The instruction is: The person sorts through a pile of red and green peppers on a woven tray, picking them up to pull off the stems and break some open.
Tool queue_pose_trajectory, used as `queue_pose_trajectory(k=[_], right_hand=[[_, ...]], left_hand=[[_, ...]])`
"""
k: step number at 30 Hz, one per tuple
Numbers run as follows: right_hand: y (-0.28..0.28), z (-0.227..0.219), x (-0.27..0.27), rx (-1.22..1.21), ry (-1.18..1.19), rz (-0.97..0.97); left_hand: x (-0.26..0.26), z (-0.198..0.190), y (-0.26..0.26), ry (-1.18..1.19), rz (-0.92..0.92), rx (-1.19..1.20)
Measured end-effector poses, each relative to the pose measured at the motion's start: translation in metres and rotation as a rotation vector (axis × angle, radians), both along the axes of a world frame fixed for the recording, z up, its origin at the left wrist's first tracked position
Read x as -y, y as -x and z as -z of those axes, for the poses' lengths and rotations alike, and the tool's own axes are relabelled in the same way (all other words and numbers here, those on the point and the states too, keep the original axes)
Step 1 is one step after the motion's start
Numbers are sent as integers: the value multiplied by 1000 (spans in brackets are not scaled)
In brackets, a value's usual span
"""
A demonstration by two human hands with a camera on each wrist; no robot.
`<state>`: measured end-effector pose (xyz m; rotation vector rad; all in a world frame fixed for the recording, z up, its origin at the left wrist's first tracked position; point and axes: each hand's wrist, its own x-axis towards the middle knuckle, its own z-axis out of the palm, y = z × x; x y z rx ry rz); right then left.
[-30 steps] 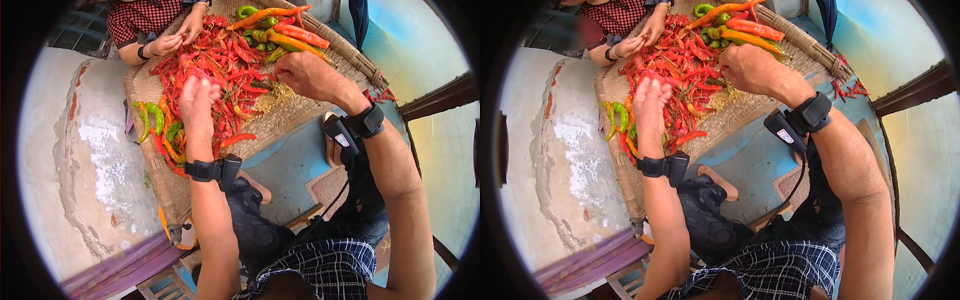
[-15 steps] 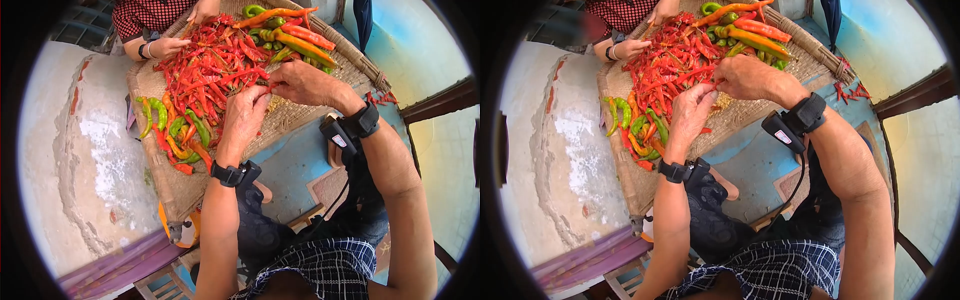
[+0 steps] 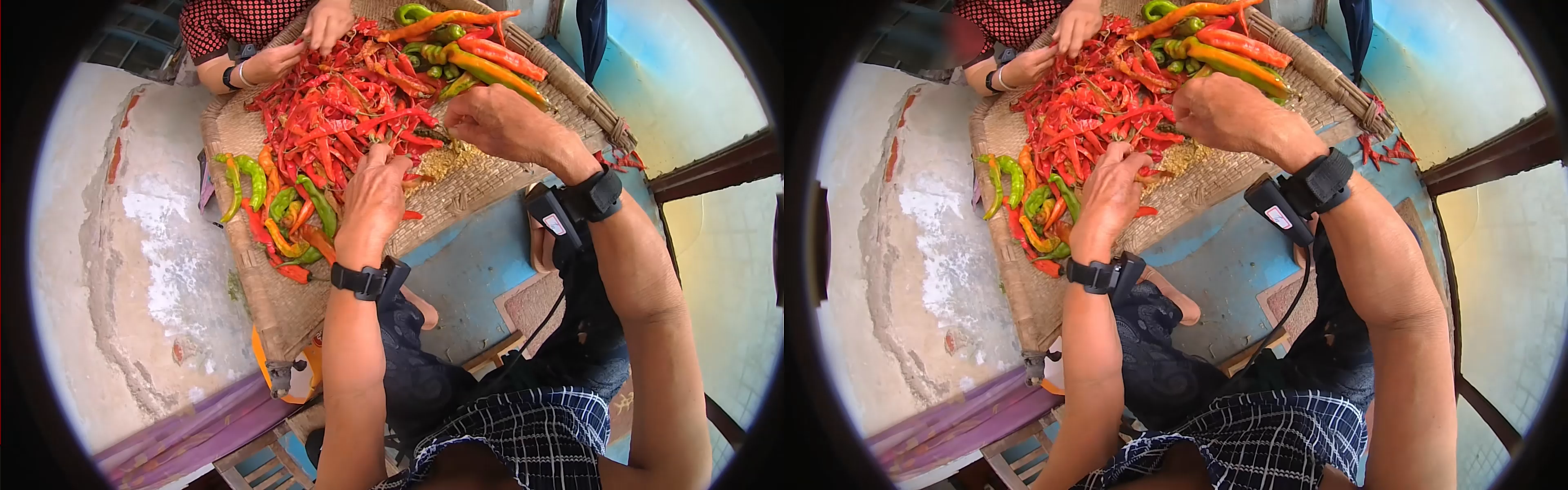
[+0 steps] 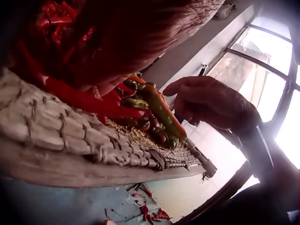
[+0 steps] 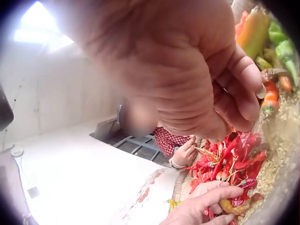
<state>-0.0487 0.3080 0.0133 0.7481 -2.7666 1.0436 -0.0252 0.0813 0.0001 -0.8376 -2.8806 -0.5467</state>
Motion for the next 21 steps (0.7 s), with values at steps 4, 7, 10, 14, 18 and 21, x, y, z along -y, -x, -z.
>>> queue_pose_trajectory(k=[4, 7, 10, 14, 18, 21], right_hand=[[1, 0, 3, -13, 13, -7], [1, -2, 0, 6, 6, 18], [1, -2, -4, -18, -10, 34], [-1, -1, -7, -55, 31, 22], [-2, -6, -8, -20, -86, 29], [2, -2, -6, -60, -68, 20]], left_hand=[[-4, -3, 5, 37, -22, -91], [-3, -12, 9, -198, -28, -45], [1, -23, 11, -472, -157, 390], [17, -28, 27, -852, -265, 405], [55, -5, 59, -869, -546, -311], [40, -9, 40, -458, -463, 213]])
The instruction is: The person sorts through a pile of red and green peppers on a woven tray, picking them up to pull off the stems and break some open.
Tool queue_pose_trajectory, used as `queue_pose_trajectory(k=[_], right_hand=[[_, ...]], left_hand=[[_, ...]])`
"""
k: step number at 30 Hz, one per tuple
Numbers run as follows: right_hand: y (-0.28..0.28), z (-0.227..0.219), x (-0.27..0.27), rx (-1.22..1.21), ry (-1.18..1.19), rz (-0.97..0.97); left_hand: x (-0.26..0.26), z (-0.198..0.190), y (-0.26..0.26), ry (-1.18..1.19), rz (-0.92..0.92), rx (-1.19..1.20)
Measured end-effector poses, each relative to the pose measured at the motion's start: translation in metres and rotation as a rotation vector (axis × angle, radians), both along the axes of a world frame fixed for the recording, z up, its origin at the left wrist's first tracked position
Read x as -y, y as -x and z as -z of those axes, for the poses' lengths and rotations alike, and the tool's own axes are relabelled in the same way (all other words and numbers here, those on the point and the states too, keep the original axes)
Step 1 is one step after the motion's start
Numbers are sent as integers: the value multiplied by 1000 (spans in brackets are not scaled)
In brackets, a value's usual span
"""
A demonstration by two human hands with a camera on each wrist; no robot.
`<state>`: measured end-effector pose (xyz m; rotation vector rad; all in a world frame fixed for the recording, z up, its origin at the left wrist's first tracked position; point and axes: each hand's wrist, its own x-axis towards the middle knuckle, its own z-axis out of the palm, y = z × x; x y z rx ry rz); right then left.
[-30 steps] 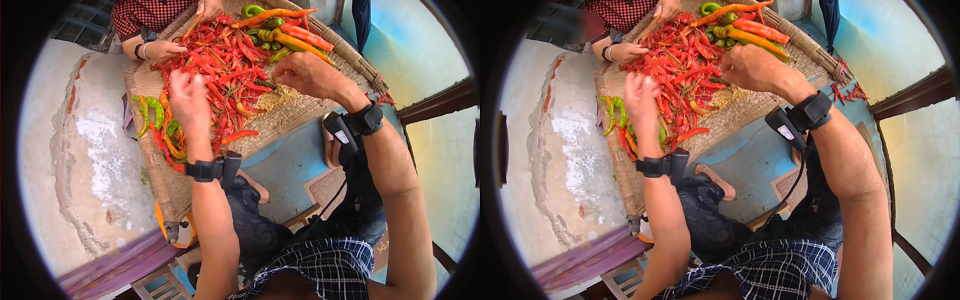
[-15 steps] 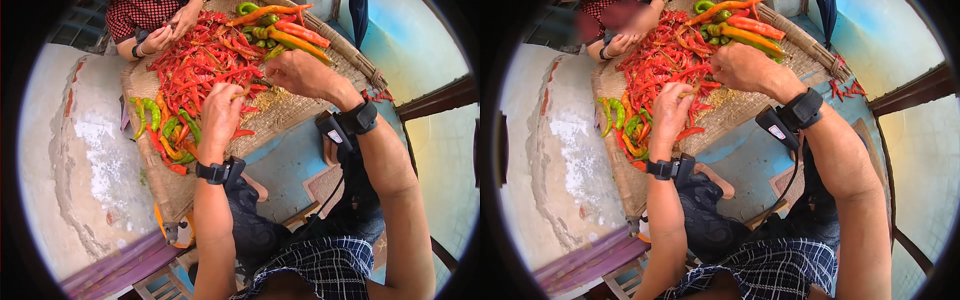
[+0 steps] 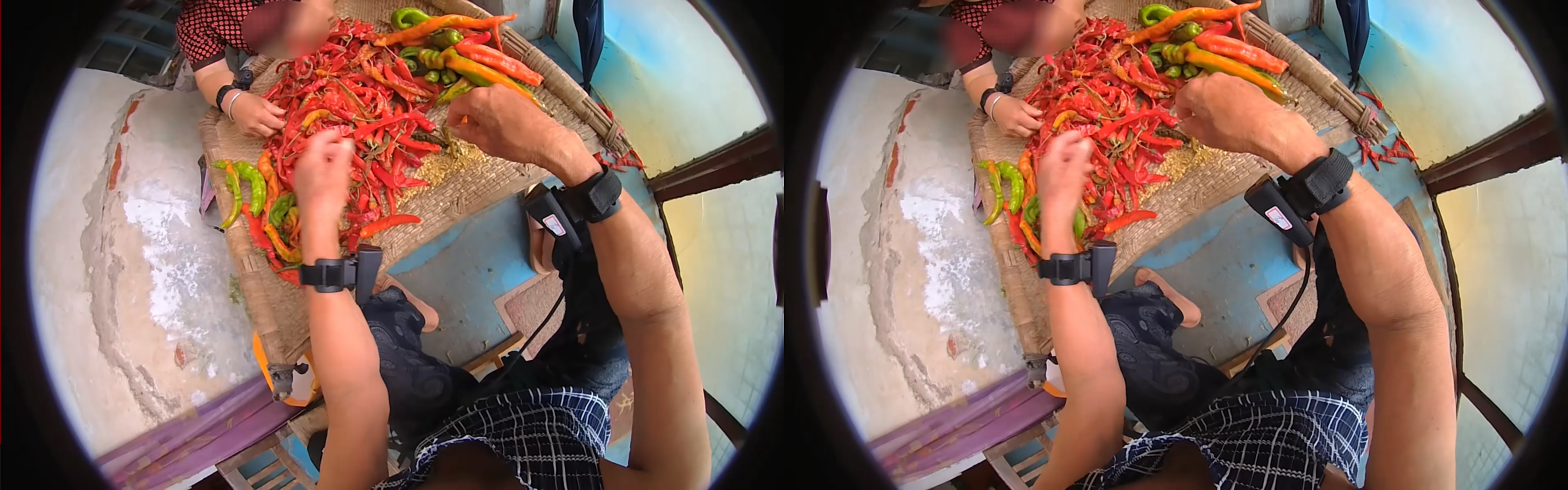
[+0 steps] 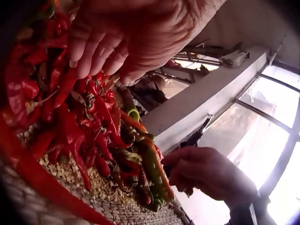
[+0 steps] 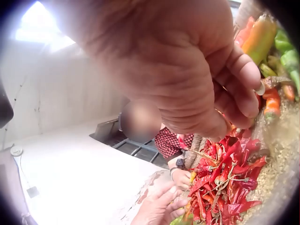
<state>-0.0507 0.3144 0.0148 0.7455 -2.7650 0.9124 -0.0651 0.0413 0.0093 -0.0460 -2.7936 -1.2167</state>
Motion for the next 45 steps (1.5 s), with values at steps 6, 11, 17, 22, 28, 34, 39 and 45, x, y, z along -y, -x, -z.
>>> queue_pose_trajectory(k=[6, 11, 17, 22, 28, 34, 39, 45], right_hand=[[1, 1, 8, -41, 50, 12], [0, 1, 7, -60, 60, -24], [-9, -1, 11, -23, 88, 28], [-19, -12, 5, 52, 68, 15], [-19, -10, 1, 95, -4, 21], [-19, -10, 2, 114, -21, 21], [-16, -2, 4, 93, -32, 14], [-15, -7, 9, 75, -43, -27]], left_hand=[[-3, -2, -20, 496, 29, -245], [30, 17, -29, 668, -226, -84], [15, 23, -34, 820, -222, -92], [13, 17, -18, 887, -286, 64], [13, 33, -3, 761, -299, 121], [0, 32, 6, 495, -183, 25], [-22, 41, -1, 397, 48, -87], [-31, 19, -23, 426, 198, -142]])
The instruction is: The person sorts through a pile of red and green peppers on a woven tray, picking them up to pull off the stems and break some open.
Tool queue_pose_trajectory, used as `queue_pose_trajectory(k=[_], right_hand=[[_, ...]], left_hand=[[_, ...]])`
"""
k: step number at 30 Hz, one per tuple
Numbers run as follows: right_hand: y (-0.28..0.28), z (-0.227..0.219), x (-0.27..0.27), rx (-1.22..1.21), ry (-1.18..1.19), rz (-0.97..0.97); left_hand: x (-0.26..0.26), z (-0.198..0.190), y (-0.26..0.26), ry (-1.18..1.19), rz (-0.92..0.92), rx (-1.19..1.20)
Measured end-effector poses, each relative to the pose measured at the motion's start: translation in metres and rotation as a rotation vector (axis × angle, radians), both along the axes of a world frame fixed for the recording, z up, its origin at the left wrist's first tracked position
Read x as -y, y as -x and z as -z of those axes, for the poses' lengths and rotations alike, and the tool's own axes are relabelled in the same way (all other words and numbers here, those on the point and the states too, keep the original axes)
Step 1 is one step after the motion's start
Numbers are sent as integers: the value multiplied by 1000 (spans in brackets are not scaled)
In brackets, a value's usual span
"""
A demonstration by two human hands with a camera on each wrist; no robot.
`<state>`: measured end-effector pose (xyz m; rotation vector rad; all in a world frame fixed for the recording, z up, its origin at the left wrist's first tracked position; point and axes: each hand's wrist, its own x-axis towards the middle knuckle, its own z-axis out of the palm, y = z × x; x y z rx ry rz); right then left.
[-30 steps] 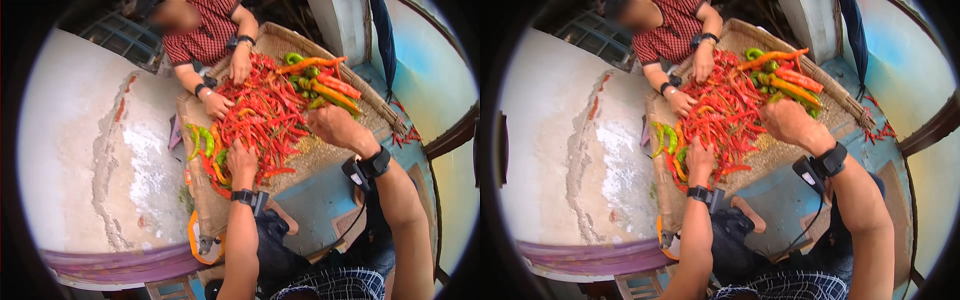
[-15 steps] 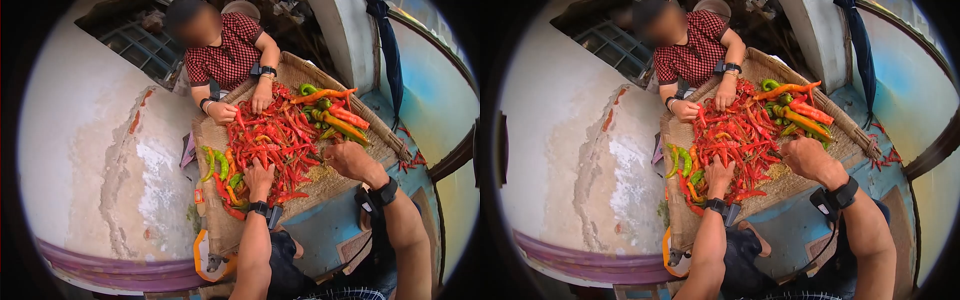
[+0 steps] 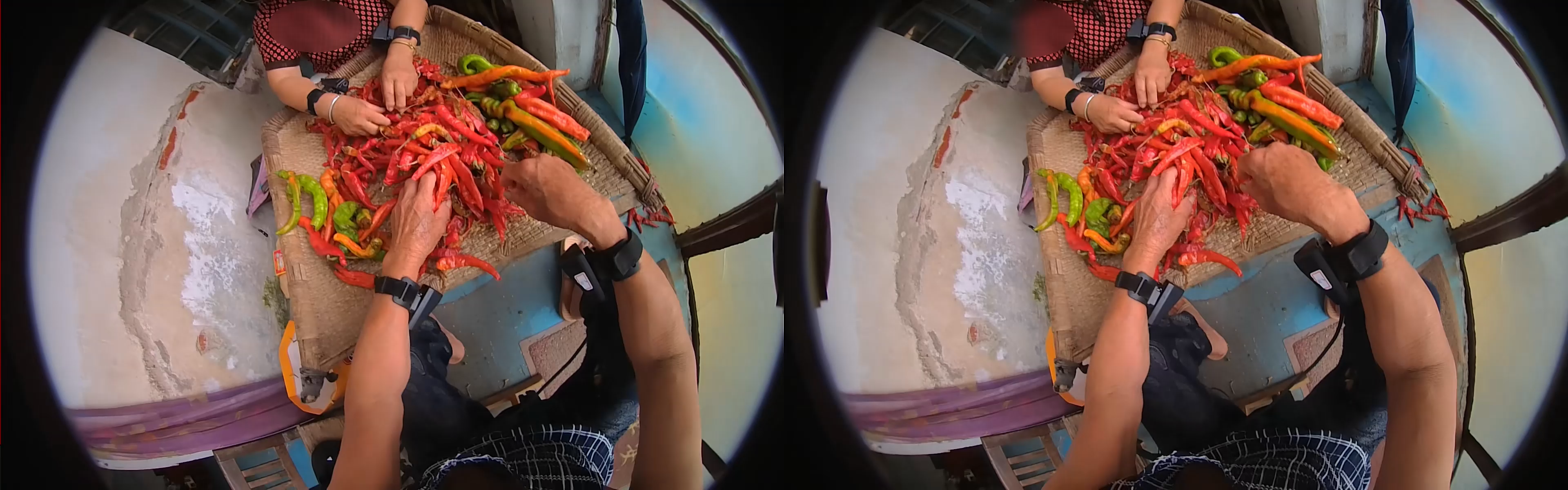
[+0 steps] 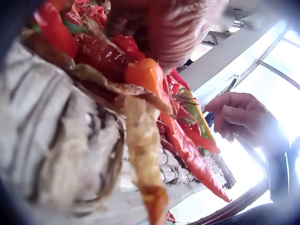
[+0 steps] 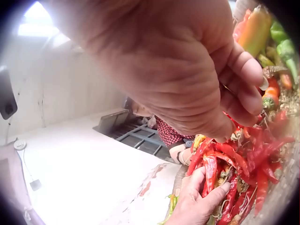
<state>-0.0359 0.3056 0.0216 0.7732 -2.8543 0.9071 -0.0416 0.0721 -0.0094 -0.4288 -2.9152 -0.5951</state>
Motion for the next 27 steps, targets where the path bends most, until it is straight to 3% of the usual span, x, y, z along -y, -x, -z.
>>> queue_pose_trajectory(k=[2, 5, 7, 8, 9, 12, 15, 17, 18, 20, 21, 23, 27], right_hand=[[0, 1, 1, -13, 26, -5], [3, 2, 6, -43, 11, -39], [2, 3, 10, -13, 28, -33], [4, 4, 13, -11, 24, -30], [5, 4, 16, -12, 21, -29], [3, 0, 23, -25, -18, -36], [4, -3, 27, -10, -55, -31], [6, -1, 28, 12, -61, -47], [6, 1, 29, -9, -43, -47], [7, 3, 31, -30, -23, -51], [7, 4, 30, -39, 2, -50], [7, 6, 29, -44, 24, -50], [7, 3, 29, -40, 13, -53]], left_hand=[[5, -4, -2, 16, 17, 13], [20, -10, -6, -199, 170, 96], [27, -10, -6, -473, 61, 312], [29, -11, -7, -555, 78, 278], [34, -8, -5, -483, 87, 182], [47, -6, -7, -323, -7, 218], [60, -7, -4, -649, -167, 200], [79, -10, -4, -692, -313, 155], [92, -6, -3, -689, -321, 157], [114, 5, 2, -411, -443, -153], [116, -1, -1, -410, -445, -152], [119, -12, -8, -65, -519, -312], [129, -24, -16, 17, -603, -284]])
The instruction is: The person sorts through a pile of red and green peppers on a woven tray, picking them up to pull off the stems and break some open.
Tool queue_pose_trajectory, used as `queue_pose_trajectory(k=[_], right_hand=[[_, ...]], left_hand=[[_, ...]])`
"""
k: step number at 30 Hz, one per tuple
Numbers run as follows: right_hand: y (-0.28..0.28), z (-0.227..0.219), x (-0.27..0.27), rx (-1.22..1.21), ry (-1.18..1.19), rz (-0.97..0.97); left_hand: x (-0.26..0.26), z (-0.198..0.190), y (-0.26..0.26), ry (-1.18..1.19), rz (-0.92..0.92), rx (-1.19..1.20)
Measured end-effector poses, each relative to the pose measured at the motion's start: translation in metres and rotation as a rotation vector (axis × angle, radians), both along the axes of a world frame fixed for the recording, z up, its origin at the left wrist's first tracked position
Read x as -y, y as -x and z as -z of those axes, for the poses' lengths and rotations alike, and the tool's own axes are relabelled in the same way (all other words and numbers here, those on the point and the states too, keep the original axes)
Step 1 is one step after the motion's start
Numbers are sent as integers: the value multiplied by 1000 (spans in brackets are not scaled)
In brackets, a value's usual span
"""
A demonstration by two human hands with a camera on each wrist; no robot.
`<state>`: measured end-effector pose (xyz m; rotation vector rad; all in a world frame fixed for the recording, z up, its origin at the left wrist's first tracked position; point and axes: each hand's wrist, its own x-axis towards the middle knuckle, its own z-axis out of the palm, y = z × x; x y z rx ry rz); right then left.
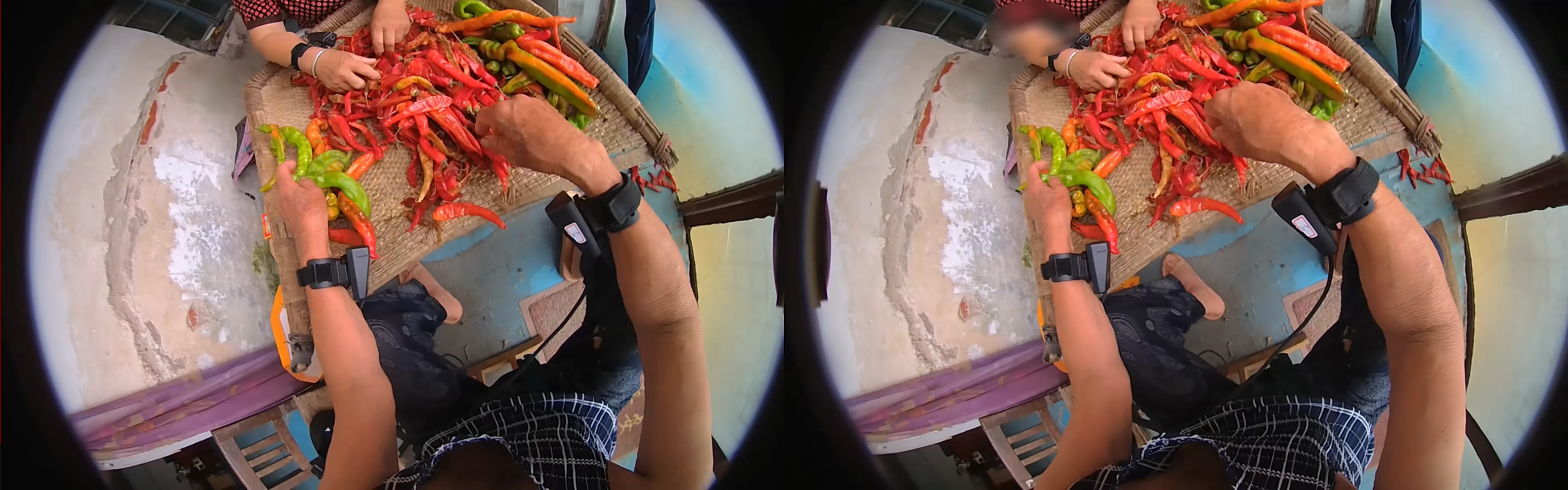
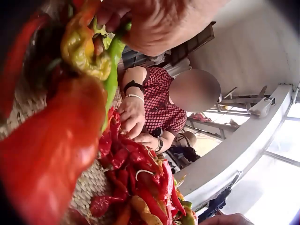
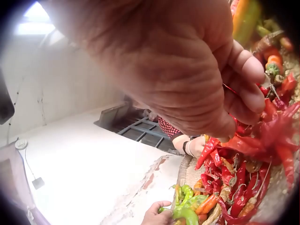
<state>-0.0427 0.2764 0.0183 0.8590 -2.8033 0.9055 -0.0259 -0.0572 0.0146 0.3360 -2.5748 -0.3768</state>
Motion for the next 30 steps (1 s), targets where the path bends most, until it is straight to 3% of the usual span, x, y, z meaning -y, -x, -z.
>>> queue_pose_trajectory(k=[6, 11, 13, 14, 16, 18, 20, 22, 26, 28, 30], right_hand=[[1, 1, -7, 48, -113, 11], [-2, 1, -11, 40, -30, 23], [-3, 2, -11, 24, -42, 30], [-4, 3, -11, 28, -42, 30], [-4, 2, -10, -13, -79, 24], [-3, 4, -10, -4, -84, 5], [-3, 5, -9, 12, -91, -20], [-4, 3, -5, 13, -109, -32], [-2, 5, -2, -33, -71, -55], [-2, 3, 1, -10, -80, -47], [-1, 4, 3, -12, -72, -39]], left_hand=[[17, -2, 1, -79, -87, -221], [27, 1, -1, -36, -231, -120], [16, -3, -6, 380, -285, -135], [11, -6, -7, 380, -285, -131], [-5, -21, -8, 633, 15, -367], [-36, -24, -16, -57, 295, 13], [-69, -5, -20, -332, 515, 240], [-92, 6, -23, -72, 466, 383], [-93, 26, -6, 4, 515, 381], [-88, 11, 1, -462, 532, 376], [-87, -11, -4, -656, 547, 286]])
